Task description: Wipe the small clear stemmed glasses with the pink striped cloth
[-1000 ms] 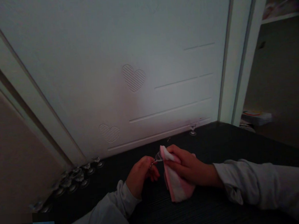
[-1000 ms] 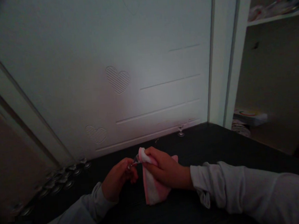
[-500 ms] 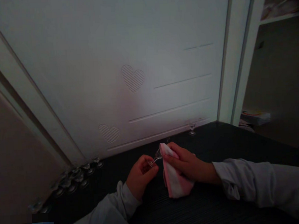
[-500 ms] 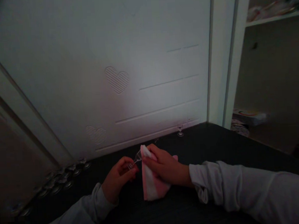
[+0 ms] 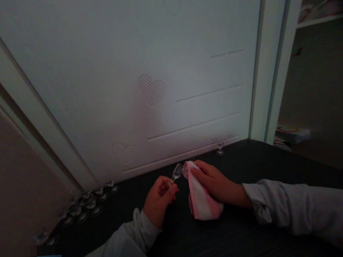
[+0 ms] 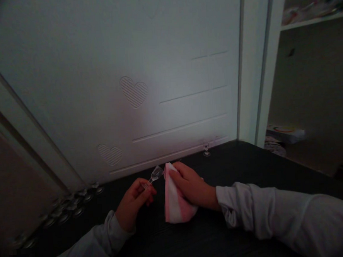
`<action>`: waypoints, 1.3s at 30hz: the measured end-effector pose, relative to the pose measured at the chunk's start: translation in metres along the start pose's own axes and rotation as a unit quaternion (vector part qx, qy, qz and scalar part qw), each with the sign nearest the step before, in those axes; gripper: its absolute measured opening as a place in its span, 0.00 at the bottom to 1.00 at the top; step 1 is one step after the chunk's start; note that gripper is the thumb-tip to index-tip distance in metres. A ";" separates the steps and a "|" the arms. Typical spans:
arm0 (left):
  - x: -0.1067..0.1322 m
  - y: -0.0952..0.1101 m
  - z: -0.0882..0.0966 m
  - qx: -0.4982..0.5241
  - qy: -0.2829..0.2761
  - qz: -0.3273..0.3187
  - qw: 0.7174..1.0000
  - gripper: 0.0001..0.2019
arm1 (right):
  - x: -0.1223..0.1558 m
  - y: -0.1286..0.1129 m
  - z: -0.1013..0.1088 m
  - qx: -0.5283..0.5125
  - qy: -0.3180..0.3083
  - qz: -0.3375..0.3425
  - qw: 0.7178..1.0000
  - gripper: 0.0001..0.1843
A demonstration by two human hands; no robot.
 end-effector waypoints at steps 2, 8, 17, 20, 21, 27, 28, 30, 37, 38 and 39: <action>0.000 0.001 0.000 0.000 0.007 -0.003 1.000 0.14 | 0.001 -0.002 -0.002 -0.001 -0.014 0.003 1.000 0.11; 0.002 0.002 -0.003 -0.002 -0.008 0.004 1.000 0.14 | 0.003 -0.006 -0.001 -0.031 -0.014 0.021 0.999 0.13; 0.002 0.000 -0.006 -0.009 -0.026 -0.002 1.000 0.14 | 0.001 0.000 0.003 -0.067 0.038 0.031 0.997 0.05; 0.003 0.001 -0.005 -0.007 -0.028 -0.011 1.000 0.14 | 0.001 0.001 0.001 -0.087 0.033 0.027 0.995 0.09; 0.003 0.001 -0.005 -0.007 -0.030 -0.013 0.999 0.14 | 0.001 0.000 0.000 -0.082 0.027 0.031 0.996 0.10; 0.004 0.001 -0.006 -0.020 -0.038 -0.028 0.999 0.12 | 0.000 -0.005 0.000 -0.062 0.014 0.038 0.997 0.11; 0.004 0.001 -0.006 -0.025 -0.039 -0.032 0.998 0.12 | 0.000 -0.005 -0.001 -0.061 0.010 0.034 0.998 0.11; 0.005 0.001 -0.006 -0.035 -0.041 -0.036 0.998 0.11 | 0.000 -0.007 -0.001 -0.048 0.008 0.033 0.998 0.10; 0.005 0.000 -0.009 -0.032 -0.059 -0.030 0.997 0.13 | -0.001 -0.007 -0.001 -0.014 0.008 0.043 0.999 0.06; 0.005 0.000 -0.010 -0.031 -0.064 -0.030 0.997 0.13 | -0.001 -0.006 -0.002 -0.011 0.008 0.038 0.999 0.06; 0.004 -0.001 -0.011 -0.032 -0.070 -0.028 0.997 0.14 | -0.001 -0.006 -0.002 -0.008 0.008 0.035 0.999 0.07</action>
Point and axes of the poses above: each hand's wrist, its own x-axis away from the middle knuckle, its own z-axis out of the back of the hand, y = z × x, the point moved 7 cm from there along -x, towards the middle knuckle, and after that the axes turned 9 degrees about z, right-handed, at the moved point
